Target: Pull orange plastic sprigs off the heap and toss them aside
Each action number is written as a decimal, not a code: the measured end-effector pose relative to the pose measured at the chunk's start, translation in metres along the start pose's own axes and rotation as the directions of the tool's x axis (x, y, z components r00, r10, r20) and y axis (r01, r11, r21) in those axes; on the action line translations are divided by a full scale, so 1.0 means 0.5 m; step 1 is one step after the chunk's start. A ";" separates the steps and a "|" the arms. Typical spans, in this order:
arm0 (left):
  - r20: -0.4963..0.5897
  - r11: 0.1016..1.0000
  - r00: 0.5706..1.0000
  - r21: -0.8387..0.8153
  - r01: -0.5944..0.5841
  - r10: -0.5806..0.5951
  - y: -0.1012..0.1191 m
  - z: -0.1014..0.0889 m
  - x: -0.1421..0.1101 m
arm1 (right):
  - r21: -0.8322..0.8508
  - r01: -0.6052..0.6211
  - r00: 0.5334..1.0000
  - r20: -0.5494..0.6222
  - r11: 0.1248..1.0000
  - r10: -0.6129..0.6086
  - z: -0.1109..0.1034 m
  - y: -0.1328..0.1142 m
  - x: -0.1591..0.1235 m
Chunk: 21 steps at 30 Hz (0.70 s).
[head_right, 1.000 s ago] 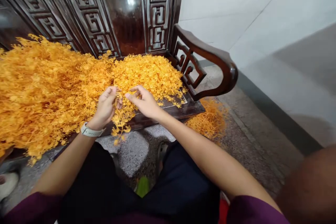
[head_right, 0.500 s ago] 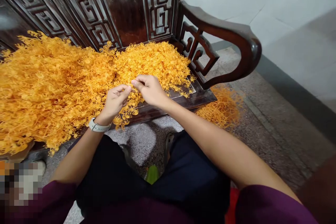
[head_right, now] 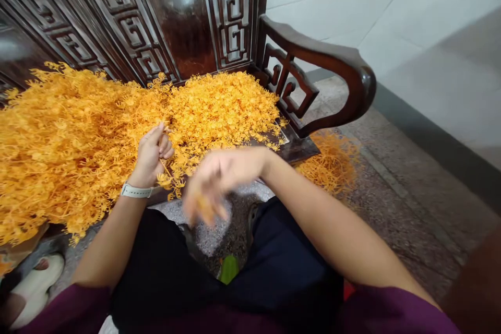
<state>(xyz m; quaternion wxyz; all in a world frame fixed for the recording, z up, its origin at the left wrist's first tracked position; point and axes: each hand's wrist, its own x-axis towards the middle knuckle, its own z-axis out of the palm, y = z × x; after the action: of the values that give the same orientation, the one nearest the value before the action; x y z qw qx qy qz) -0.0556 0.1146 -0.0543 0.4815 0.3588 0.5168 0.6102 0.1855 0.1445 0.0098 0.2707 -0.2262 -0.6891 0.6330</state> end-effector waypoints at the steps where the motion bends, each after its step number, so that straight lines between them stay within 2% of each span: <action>1: 0.003 1.000 1.000 -0.005 0.001 -0.001 0.000 -0.002 0.001 | 0.061 -0.005 0.999 -0.034 0.998 0.007 0.003 0.013 0.011; 3: 0.002 1.000 1.000 -0.001 -0.004 0.004 -0.003 -0.004 0.000 | 0.239 -0.075 0.992 -0.084 0.968 0.098 0.005 0.049 0.036; 5: -0.003 1.000 1.000 -0.004 -0.002 0.002 -0.007 -0.002 -0.001 | 0.323 -0.223 0.969 -0.026 0.920 0.244 0.007 0.088 0.053; 6: 0.000 1.000 1.000 -0.019 0.006 -0.006 -0.008 0.000 -0.002 | 0.257 -0.290 0.956 0.031 0.922 0.292 0.010 0.105 0.056; 7: 0.010 0.999 1.000 -0.047 0.021 -0.021 -0.007 0.004 -0.004 | 0.110 -0.313 0.950 0.056 0.944 0.308 0.013 0.119 0.056; 8: 0.031 0.995 0.998 -0.091 0.048 -0.045 -0.005 0.009 -0.006 | -0.075 -0.284 0.957 0.035 0.956 0.287 0.016 0.130 0.054; 10: 0.098 0.967 0.989 -0.220 0.132 -0.112 0.004 0.020 -0.015 | -0.394 -0.160 0.987 -0.073 0.905 0.142 0.021 0.144 0.047; 12: 0.161 0.906 0.974 -0.370 0.207 -0.157 0.017 0.034 -0.028 | -0.504 -0.085 0.994 -0.107 0.859 0.036 0.026 0.150 0.042; 15: 0.186 0.807 0.972 -0.547 0.223 -0.143 0.034 0.050 -0.045 | -0.424 -0.021 0.991 0.108 0.905 0.074 0.040 0.157 0.044; 17: 0.176 0.778 0.978 -0.597 0.196 -0.112 0.039 0.053 -0.051 | -0.359 -0.010 0.978 0.193 0.933 0.085 0.053 0.162 0.050; 19: 0.173 0.796 0.983 -0.585 0.157 -0.067 0.039 0.048 -0.051 | -0.288 -0.027 0.985 0.154 0.957 0.075 0.065 0.164 0.058; 21: 0.184 0.847 0.983 -0.523 0.090 0.009 0.034 0.039 -0.047 | -0.196 -0.054 0.997 0.047 0.979 0.065 0.067 0.160 0.065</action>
<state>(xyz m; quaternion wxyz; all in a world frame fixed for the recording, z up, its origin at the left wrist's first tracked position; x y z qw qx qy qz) -0.0344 0.0974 -0.0325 0.6191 0.2548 0.2907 0.6836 0.1364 0.1482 -0.0686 0.2099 -0.2554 -0.7474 0.5763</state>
